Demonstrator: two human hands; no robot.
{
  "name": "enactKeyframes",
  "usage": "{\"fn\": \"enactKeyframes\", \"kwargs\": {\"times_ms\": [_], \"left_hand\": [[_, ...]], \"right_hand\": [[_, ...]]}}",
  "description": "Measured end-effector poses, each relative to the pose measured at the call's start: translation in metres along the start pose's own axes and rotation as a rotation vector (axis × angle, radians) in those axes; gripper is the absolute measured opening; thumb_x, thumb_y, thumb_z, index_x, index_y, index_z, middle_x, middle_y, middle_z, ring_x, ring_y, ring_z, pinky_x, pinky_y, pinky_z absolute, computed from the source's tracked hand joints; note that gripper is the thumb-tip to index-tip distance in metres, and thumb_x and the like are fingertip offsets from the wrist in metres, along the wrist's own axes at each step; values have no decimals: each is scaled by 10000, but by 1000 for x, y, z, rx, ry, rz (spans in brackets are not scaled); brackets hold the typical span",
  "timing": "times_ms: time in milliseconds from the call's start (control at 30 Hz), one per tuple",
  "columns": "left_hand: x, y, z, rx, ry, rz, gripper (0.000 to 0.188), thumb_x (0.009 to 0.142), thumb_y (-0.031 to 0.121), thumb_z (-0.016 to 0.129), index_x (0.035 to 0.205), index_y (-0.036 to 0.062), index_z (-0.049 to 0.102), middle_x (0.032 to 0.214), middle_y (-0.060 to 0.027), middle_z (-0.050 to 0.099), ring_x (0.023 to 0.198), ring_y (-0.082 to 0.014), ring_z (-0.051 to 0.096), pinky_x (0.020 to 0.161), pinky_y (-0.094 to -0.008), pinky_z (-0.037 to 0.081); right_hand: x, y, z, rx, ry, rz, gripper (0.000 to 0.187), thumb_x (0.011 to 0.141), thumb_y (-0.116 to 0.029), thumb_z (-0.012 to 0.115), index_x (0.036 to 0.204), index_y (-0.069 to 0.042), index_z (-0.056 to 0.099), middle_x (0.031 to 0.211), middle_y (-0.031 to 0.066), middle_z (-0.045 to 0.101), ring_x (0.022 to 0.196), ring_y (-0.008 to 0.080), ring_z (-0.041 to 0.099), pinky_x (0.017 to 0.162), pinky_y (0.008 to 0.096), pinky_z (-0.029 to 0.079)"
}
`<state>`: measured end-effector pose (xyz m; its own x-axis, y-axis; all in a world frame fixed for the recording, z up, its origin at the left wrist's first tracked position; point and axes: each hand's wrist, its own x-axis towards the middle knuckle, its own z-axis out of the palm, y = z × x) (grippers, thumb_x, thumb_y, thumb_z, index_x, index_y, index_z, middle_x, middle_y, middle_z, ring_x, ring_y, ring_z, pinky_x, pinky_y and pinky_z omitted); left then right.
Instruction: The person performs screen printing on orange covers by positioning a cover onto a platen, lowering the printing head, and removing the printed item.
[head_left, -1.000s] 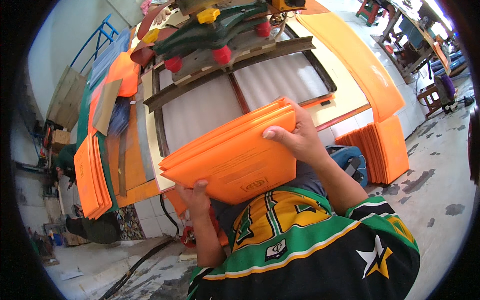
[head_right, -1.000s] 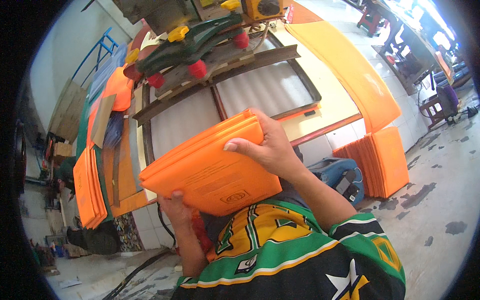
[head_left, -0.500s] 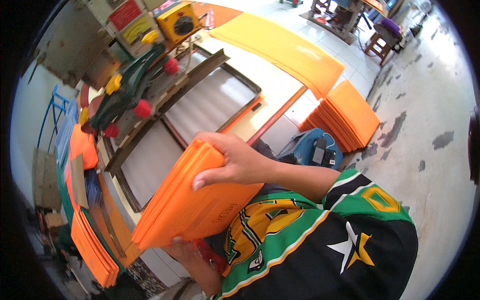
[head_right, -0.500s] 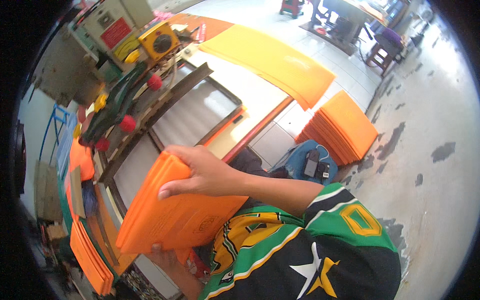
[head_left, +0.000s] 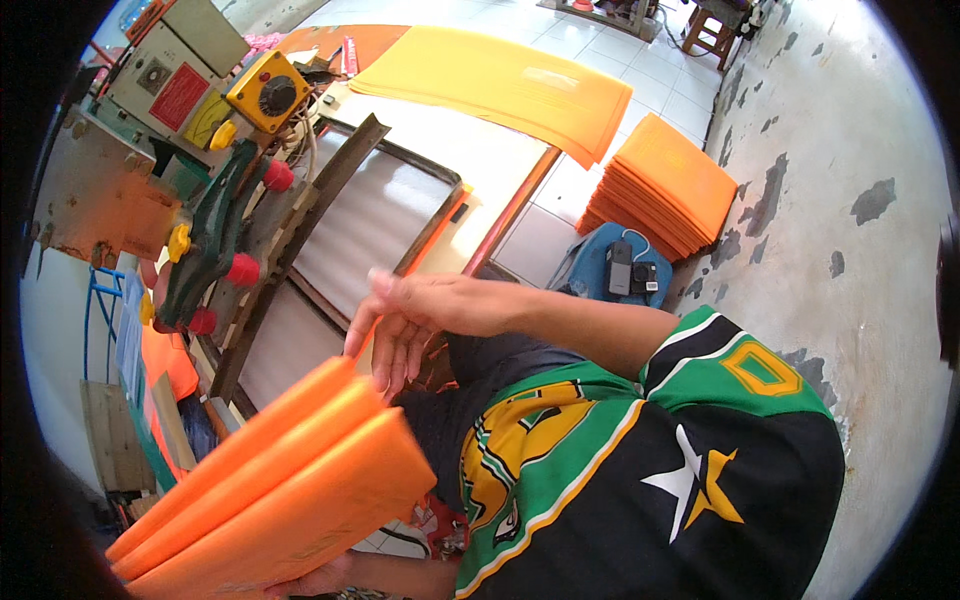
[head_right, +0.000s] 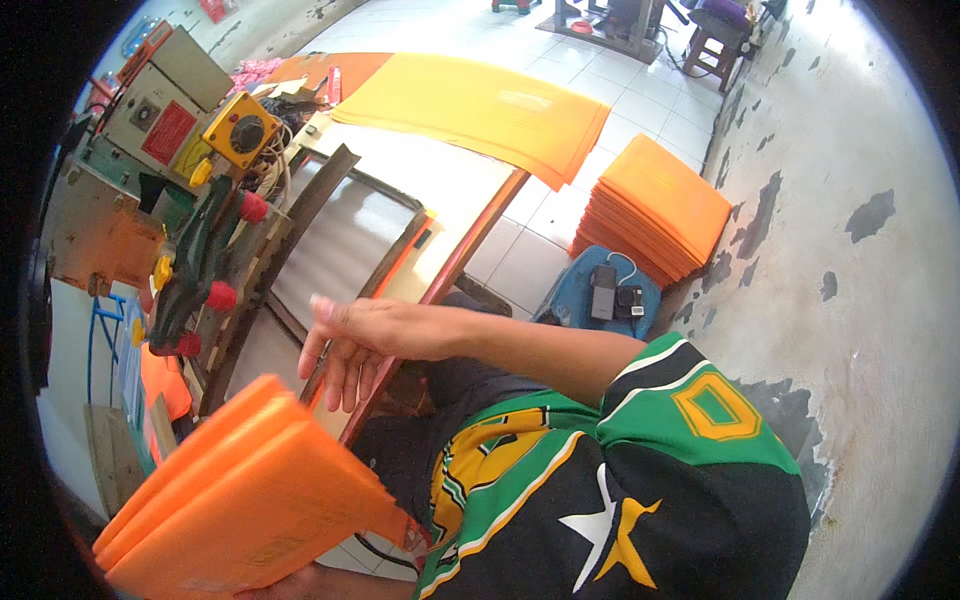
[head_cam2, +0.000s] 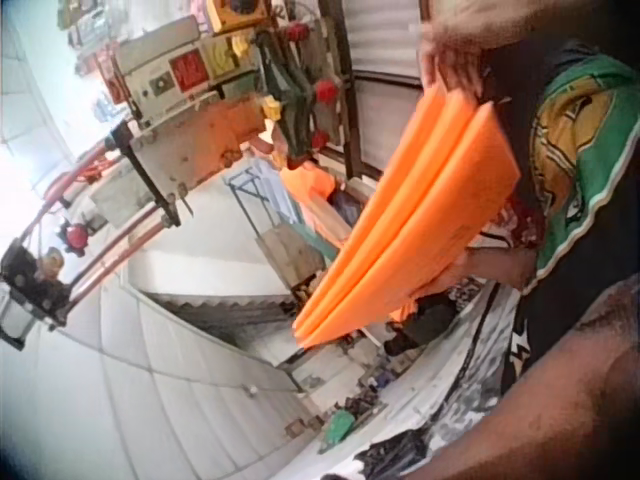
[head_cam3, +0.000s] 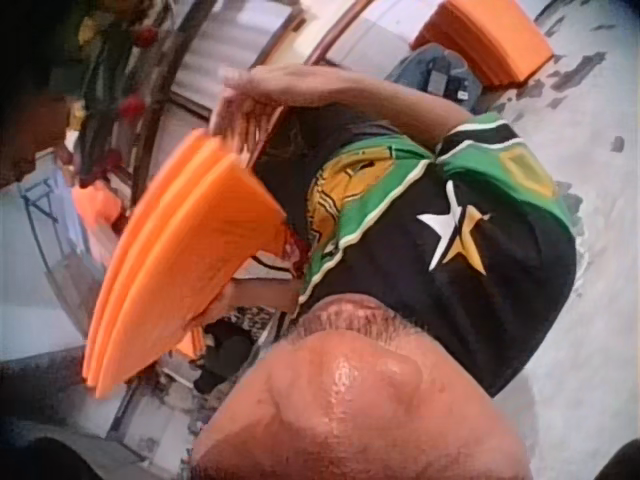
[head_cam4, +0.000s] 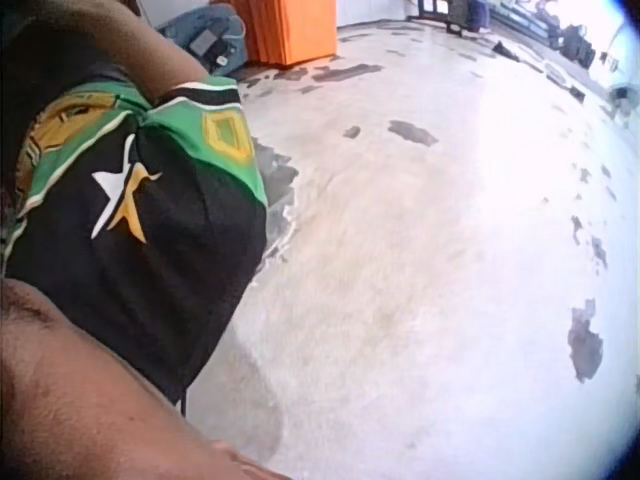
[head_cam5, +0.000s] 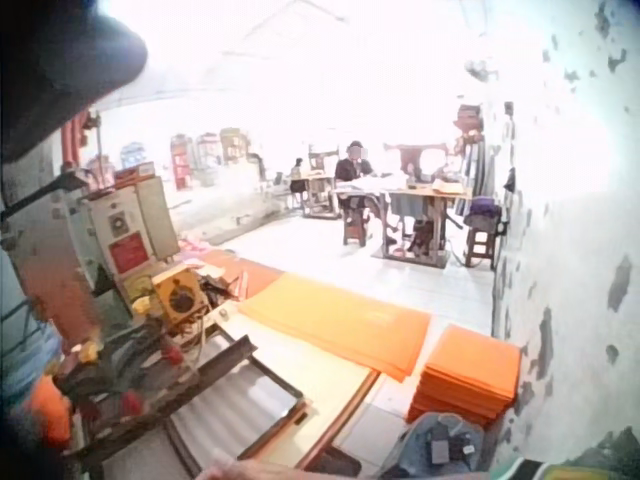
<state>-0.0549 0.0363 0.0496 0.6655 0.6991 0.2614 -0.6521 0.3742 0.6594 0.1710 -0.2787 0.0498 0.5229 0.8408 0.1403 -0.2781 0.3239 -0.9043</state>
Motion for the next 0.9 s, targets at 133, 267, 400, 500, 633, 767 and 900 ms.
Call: {"fn": "enactKeyframes", "kwargs": {"times_ms": [133,267,400,500,633,767,900], "left_hand": [[19,-8,-3,-65,79,50,806,880,441,696,1497,78,327,1522,-179,361,1352,-380,384,1115,-610,311],[23,-13,2,-154,105,-33,772,886,394,703,1493,85,340,1520,-173,371,1352,-376,384,1115,-609,313],[34,-22,-1,-118,124,-7,730,885,360,709,1479,103,371,1495,-162,409,1342,-370,397,1113,-589,334],[29,-28,32,-78,173,32,725,887,361,708,1479,112,372,1498,-153,408,1338,-368,401,1119,-574,337],[43,-38,31,-78,178,84,717,891,376,701,1474,107,382,1493,-150,415,1337,-369,401,1127,-565,333],[40,-43,53,-26,181,136,671,945,407,613,1492,116,356,1533,-157,351,1363,-383,363,1147,-568,294],[43,-44,13,206,32,281,610,1008,415,513,1514,134,320,1567,-151,284,1396,-385,313,1171,-555,256]], "right_hand": [[2,42,12,-260,-141,-16,251,1001,-156,546,1199,-1,546,1027,108,707,875,126,663,741,290,536],[7,68,39,-464,-222,-394,517,859,57,532,1364,-7,448,1143,176,645,1053,182,611,823,314,517],[9,75,26,-323,-258,-230,533,869,55,542,1384,-7,419,1155,138,643,1057,162,604,825,316,519],[8,78,23,91,-390,-58,527,909,47,517,1415,23,372,1245,114,584,1122,149,542,942,314,462],[10,88,47,97,-421,-254,541,912,-78,670,1370,24,401,1182,71,593,1094,116,561,933,296,481],[3,91,74,127,-418,-34,625,846,-259,798,1332,-13,492,1111,60,638,1050,138,579,865,317,499],[15,110,88,-15,-228,-251,572,855,-318,784,1282,-20,547,1097,32,638,1021,140,567,863,315,490]]}}
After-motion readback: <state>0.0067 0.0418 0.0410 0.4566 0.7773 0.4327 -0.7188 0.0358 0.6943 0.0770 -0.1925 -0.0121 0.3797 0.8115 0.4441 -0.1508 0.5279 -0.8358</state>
